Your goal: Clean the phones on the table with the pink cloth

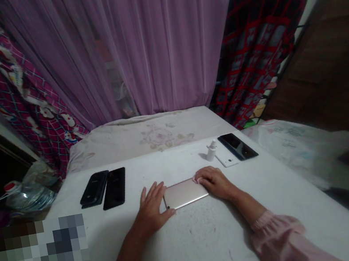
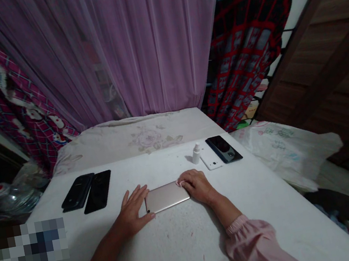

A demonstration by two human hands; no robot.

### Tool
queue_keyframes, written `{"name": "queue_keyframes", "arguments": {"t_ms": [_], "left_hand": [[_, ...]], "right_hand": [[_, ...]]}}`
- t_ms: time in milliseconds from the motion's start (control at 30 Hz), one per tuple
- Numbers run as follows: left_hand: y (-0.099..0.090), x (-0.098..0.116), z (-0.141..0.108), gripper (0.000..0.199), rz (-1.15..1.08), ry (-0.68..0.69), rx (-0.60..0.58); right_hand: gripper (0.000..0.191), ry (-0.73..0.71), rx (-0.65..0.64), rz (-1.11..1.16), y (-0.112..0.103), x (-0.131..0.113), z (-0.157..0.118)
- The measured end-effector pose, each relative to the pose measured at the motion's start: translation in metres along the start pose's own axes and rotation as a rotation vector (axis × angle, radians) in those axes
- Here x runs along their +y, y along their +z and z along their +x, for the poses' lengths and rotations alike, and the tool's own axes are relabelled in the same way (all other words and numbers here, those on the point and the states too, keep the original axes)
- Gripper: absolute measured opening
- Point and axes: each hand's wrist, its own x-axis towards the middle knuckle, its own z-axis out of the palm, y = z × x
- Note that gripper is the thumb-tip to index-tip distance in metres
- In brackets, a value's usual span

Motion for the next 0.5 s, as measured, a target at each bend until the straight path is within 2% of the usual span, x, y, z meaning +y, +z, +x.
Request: {"name": "queue_keyframes", "arguments": {"t_ms": [100,233,400,500], "left_hand": [[-0.005,0.004,0.002,0.069,-0.003,-0.016,-0.012],[-0.009,0.008,0.003,0.068,0.002,-0.038,-0.031],[-0.005,0.006,0.002,0.068,0.005,-0.021,-0.012],[-0.002,0.001,0.001,0.07,0.004,-0.006,-0.022]], "right_hand": [[0.021,0.023,0.025,-0.033,0.002,0.0,0.005],[0.024,-0.047,-0.005,0.027,-0.005,-0.002,-0.006],[0.031,-0.052,-0.156,0.1,-0.023,-0.006,-0.033],[0.031,-0.031,-0.225,0.106,-0.027,-0.005,-0.034]]}}
